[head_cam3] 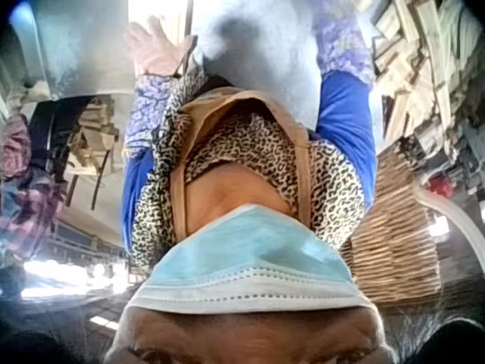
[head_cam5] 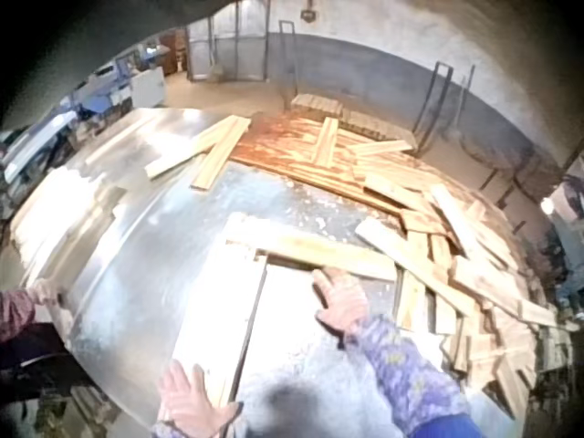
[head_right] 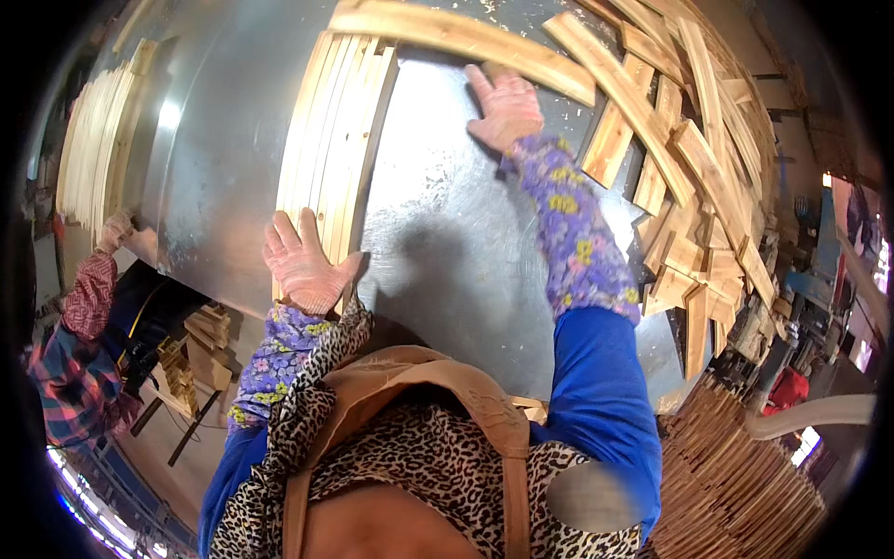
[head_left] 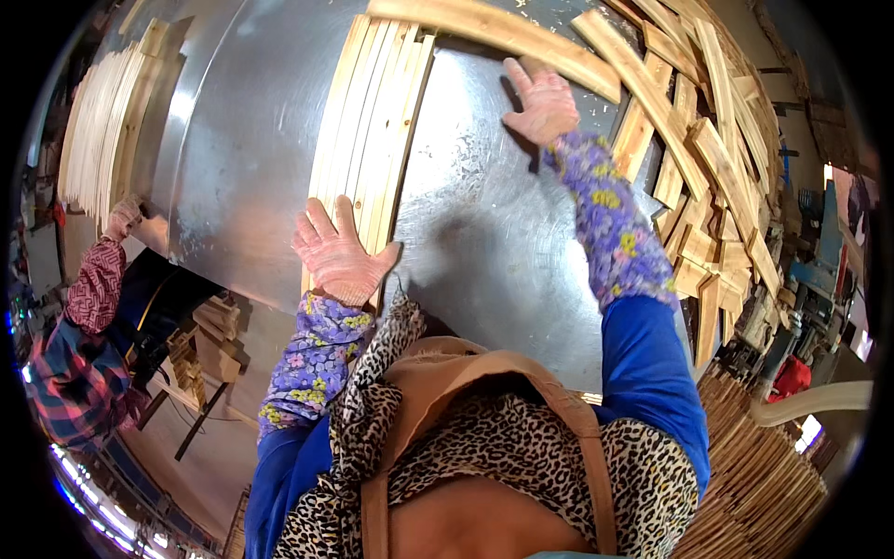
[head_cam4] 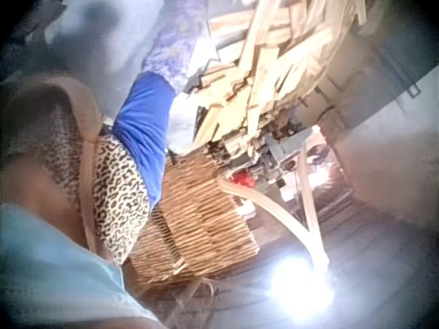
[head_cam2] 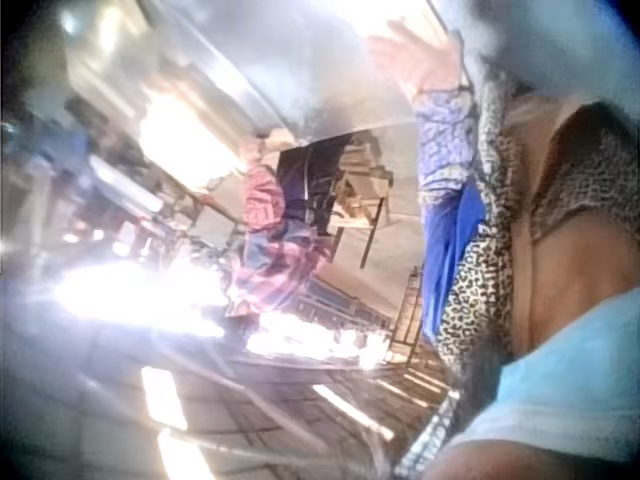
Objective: The person sorts wooden planks on a metal table, picking them up from a pile and arranging them into a neat stack. The person handles the planks by hand, aligning them and occasionally adjusting the stack to maintain order.
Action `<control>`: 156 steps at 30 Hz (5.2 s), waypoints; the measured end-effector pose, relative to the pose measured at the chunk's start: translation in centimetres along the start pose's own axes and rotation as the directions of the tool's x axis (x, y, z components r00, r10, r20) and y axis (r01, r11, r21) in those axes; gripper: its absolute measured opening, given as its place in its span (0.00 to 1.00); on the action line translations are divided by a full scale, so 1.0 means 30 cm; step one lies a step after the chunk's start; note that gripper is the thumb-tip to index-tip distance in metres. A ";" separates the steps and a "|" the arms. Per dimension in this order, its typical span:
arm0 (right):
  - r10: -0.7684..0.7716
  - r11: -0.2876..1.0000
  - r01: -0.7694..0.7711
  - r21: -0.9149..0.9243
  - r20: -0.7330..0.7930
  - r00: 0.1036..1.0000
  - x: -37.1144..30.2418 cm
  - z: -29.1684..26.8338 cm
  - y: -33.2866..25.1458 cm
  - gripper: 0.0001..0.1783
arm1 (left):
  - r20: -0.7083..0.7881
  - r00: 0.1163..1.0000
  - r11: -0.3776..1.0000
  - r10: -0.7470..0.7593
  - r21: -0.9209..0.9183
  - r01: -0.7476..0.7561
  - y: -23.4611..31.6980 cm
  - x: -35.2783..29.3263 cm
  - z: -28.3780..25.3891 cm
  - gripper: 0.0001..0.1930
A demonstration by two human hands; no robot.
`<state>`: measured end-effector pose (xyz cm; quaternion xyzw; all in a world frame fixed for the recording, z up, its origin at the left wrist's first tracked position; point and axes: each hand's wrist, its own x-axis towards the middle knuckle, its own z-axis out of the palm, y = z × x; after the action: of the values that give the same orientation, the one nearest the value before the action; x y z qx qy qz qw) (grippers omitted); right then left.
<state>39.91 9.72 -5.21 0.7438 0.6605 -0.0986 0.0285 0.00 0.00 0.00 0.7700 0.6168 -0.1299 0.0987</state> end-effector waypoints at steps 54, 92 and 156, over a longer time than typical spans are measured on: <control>0.391 0.914 -0.405 -0.011 0.284 0.876 -0.196 -0.312 0.659 0.60 | 0.046 0.997 0.998 0.063 0.002 -0.063 0.031 -0.004 0.005 0.69; -0.046 0.590 -0.519 0.618 0.668 0.743 -0.399 0.131 -0.453 0.46 | 0.126 0.991 0.998 0.044 0.049 -0.051 -0.066 0.054 0.145 0.61; 0.241 0.657 -0.488 0.575 0.453 0.858 -0.609 0.103 -0.460 0.51 | -0.049 0.992 0.986 0.115 -0.116 -0.120 -0.026 -0.010 0.026 0.47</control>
<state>23.95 -6.93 -3.65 0.7931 0.3982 -0.4477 -0.1098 -0.87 -0.34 -0.63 0.8004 0.5788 -0.0708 0.1387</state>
